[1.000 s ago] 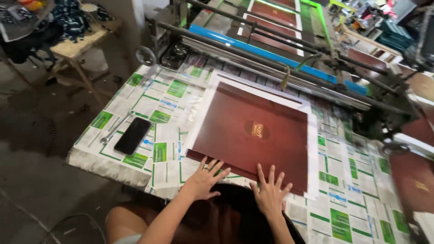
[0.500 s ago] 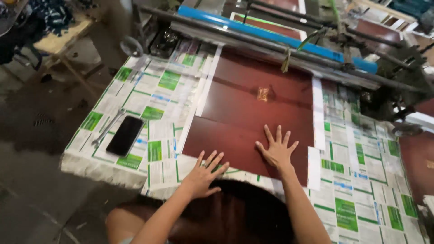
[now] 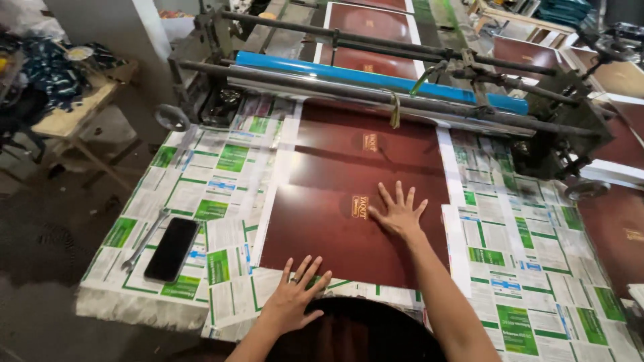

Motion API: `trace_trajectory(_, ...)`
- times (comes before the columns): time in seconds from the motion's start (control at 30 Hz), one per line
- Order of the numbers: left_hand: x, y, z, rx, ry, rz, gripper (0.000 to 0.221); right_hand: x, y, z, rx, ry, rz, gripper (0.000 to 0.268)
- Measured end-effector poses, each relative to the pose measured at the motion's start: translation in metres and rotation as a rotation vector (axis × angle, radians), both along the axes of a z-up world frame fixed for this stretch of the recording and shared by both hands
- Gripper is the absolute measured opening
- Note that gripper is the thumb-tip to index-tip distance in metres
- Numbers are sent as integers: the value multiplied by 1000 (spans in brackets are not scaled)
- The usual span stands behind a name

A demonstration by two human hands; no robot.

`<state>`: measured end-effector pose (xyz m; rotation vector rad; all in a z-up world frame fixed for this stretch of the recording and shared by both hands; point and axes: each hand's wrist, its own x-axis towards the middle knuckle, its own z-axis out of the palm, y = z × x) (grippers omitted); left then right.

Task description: Feeding printed paper sheets into a rolling machine for finishing and stacking the processed sheets.

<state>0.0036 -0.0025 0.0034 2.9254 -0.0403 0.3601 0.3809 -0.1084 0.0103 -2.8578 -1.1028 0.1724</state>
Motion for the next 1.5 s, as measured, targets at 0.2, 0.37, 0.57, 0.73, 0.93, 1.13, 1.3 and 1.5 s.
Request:
trace_trajectory(0.2, -1, 5, -9, -10, -55, 21, 93, -1, 21, -6, 22, -4, -38, 100)
trace_trajectory(0.37, -1, 0, -15, -5, -102, 19, 89, -109, -38, -26, 145, -171, 58, 96)
trace_trajectory(0.57, -1, 5, -31, -9, -190, -60, 69, -190, -130, -58, 196, -331, 150, 75)
trace_trajectory(0.73, -4, -1, -47, 35, -277, -118, 57, -195, -145, -22, 74, -260, 224, 74)
trace_trajectory(0.93, -3, -1, -44, 242, -304, -223, 75, -139, -142, 5, -172, -293, 466, 66)
trace_trajectory(1.13, 0, 0, 0, 90, -71, -55, 93, -185, -118, 90, 423, -588, 99, 72)
trace_trajectory(1.3, -2, -7, -3, -9, 115, 146, 105, -142, -98, -35, 155, -368, 148, 58)
trace_trajectory(1.5, -2, -3, -5, 22, 33, 136, 106, -169, -102, -37, 79, -185, -78, 84)
